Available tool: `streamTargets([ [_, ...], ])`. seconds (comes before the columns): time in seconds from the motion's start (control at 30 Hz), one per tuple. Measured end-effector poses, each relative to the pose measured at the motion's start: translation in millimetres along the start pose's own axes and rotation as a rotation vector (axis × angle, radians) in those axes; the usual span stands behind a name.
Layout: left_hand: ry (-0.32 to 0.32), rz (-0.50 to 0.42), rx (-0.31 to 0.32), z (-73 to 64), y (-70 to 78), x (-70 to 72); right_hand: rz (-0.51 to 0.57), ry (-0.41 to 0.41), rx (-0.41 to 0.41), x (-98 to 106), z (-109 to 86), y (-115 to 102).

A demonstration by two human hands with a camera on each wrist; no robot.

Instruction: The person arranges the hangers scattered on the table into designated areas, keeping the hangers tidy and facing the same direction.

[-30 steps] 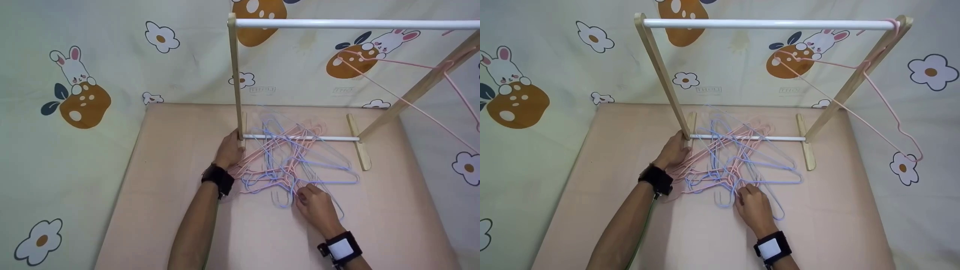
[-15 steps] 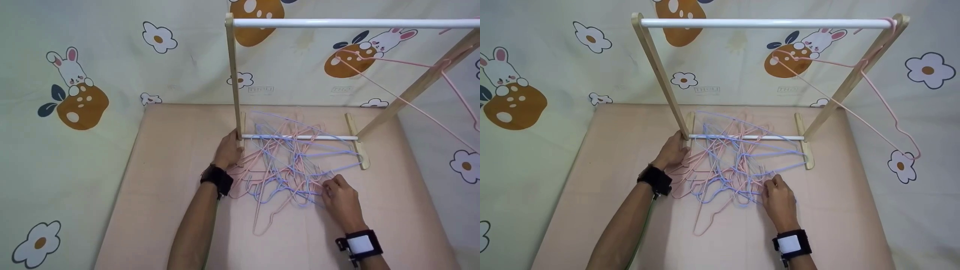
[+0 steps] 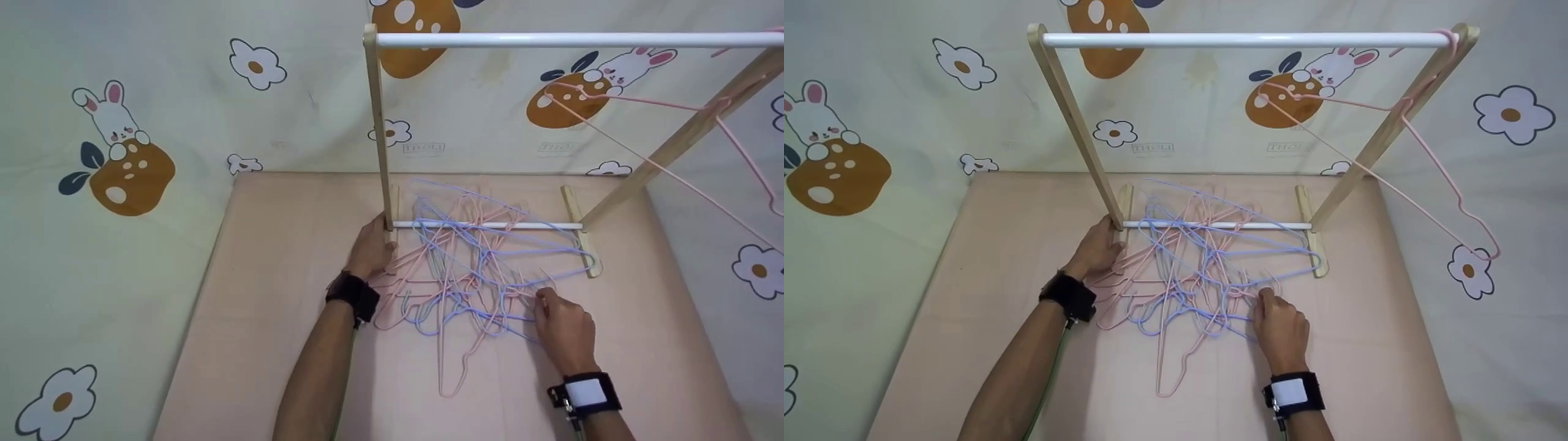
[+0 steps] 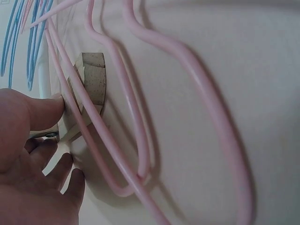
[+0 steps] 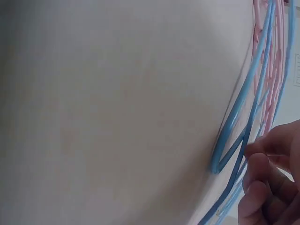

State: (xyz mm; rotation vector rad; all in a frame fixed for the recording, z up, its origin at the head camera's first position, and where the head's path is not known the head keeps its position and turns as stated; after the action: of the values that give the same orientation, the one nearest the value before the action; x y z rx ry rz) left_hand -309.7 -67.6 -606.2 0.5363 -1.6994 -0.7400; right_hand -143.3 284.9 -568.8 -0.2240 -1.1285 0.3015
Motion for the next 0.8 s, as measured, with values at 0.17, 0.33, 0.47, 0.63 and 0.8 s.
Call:
streamTargets([
  [0.17,0.005,-0.019,0.010,-1.3,-2.9,-1.0,0.057,-0.043,-0.047,-10.2,0.1,-4.2],
  [0.33,0.001,-0.025,0.019,-1.7,-4.5,-3.3,0.099,-0.101,-0.084,-19.7,3.8,-7.0],
  [0.47,-0.007,-0.026,0.036,-2.0,-6.3,-4.8,0.087,-0.132,-0.097,-18.8,8.0,-5.7],
  [0.63,-0.007,-0.022,0.026,-1.5,-5.7,-3.8,0.087,-0.064,-0.084,2.2,19.4,-5.8],
  [0.8,-0.018,-0.003,0.024,-0.3,-6.5,-3.9,0.132,0.037,-0.074,30.6,35.4,-9.5],
])
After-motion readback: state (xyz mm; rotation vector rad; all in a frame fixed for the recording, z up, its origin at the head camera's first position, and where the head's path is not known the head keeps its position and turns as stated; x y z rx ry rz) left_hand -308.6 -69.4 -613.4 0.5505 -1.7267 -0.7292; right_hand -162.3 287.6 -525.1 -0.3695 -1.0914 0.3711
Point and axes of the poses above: each hand's wrist, its own z-axis towards the middle knuckle, its own x-axis out of the back of the hand, y = z × x, the point moved 10 cm from there along z, towards the middle knuckle, and after that the axes turned 3 degrees about -z, right-handed, at the moved point
